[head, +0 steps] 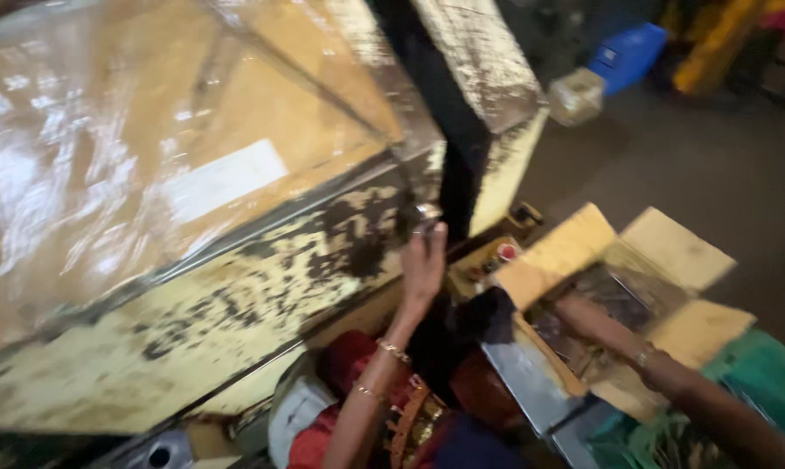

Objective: The person repeatedly places a wrapped package on a machine, presses a button, and uses a metal rod to adjust an internal component. The person then removes the rod and repeats the cycle.

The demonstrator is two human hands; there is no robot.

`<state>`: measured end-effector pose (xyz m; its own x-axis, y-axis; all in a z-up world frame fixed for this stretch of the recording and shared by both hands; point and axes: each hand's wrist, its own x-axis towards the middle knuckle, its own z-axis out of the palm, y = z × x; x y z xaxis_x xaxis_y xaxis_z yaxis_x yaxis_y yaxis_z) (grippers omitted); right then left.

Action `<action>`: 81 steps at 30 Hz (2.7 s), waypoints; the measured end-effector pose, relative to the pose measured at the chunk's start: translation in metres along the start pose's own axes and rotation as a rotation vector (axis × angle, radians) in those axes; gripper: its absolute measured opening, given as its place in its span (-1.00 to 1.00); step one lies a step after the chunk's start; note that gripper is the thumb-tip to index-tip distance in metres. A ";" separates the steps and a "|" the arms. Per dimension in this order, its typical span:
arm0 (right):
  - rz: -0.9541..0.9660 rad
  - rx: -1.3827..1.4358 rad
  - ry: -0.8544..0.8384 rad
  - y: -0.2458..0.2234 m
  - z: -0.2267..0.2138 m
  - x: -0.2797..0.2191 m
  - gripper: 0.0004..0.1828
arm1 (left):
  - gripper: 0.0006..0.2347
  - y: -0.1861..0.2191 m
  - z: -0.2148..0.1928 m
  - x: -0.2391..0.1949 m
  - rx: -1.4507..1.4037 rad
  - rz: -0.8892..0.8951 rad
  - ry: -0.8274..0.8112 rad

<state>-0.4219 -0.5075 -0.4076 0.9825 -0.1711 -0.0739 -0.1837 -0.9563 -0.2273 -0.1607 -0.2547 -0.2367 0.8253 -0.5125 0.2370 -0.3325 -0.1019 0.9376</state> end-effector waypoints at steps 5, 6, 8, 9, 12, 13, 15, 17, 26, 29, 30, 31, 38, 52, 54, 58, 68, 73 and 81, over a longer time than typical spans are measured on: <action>-0.041 -0.045 -0.006 -0.023 -0.032 -0.003 -0.69 | -0.54 0.013 -0.007 -0.003 -0.111 0.189 0.059; 0.021 -0.043 -0.090 -0.020 -0.034 -0.001 -0.73 | -0.53 0.013 -0.008 -0.004 -0.099 0.188 0.074; 0.162 -0.040 -0.254 -0.002 -0.034 -0.002 -0.81 | -0.52 0.012 -0.004 -0.004 -0.081 0.192 0.089; 0.071 0.007 -0.178 0.013 -0.032 0.000 -0.79 | -0.51 0.010 -0.001 -0.003 -0.060 0.155 0.084; -0.100 0.052 -0.048 0.074 -0.022 0.002 -0.74 | -0.50 -0.008 0.007 -0.002 0.019 0.012 0.075; -0.093 0.004 -0.061 0.098 -0.019 0.004 -0.76 | -0.50 -0.015 0.013 -0.001 0.061 -0.052 0.079; -0.073 -0.132 -0.186 0.145 -0.020 0.010 -0.77 | -0.51 -0.030 0.026 0.004 -0.194 0.065 0.192; -0.046 -0.308 -0.409 0.190 -0.033 0.016 -0.74 | -0.47 -0.045 0.033 0.002 -0.075 -0.090 0.298; 0.279 0.508 0.121 0.277 -0.209 -0.015 -0.61 | -0.33 -0.051 0.056 0.025 0.421 -0.151 0.915; 0.018 1.168 0.054 0.262 -0.253 0.019 -0.59 | -0.37 -0.022 0.067 0.026 0.345 -0.112 1.007; -0.036 1.123 0.055 0.257 -0.264 0.028 -0.62 | -0.38 -0.013 0.073 0.026 0.375 -0.091 1.021; -0.101 1.075 0.056 0.252 -0.275 0.038 -0.64 | -0.39 -0.003 0.076 0.027 0.406 -0.062 1.046; -0.011 1.184 -0.046 0.183 -0.305 0.084 -0.66 | -0.68 0.015 0.069 0.028 0.832 0.118 1.138; -0.303 1.388 -0.117 -0.003 -0.175 0.350 -0.63 | -0.78 -0.027 0.060 0.044 0.910 0.288 1.175; -0.383 1.547 0.091 -0.026 -0.160 0.422 -0.63 | -0.78 -0.022 0.061 0.044 0.858 0.290 1.157; -0.203 1.651 0.449 -0.050 -0.148 0.565 -0.68 | -0.77 -0.016 0.060 0.044 0.828 0.352 1.152; -0.310 1.776 0.672 -0.088 -0.153 0.681 -0.81 | -0.70 -0.022 0.062 0.047 0.741 0.358 1.165; -0.175 2.096 0.645 -0.064 -0.152 0.690 -0.80 | -0.69 -0.025 0.063 0.046 0.799 0.349 1.178; 0.082 2.322 0.468 -0.059 -0.135 0.687 -0.61 | -0.68 -0.022 0.063 0.046 0.774 0.370 1.162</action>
<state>0.2680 -0.6006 -0.3143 0.8518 -0.5187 -0.0730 0.3998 0.7338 -0.5493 -0.1440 -0.3293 -0.2623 0.4109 0.3205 0.8535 -0.4536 -0.7402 0.4963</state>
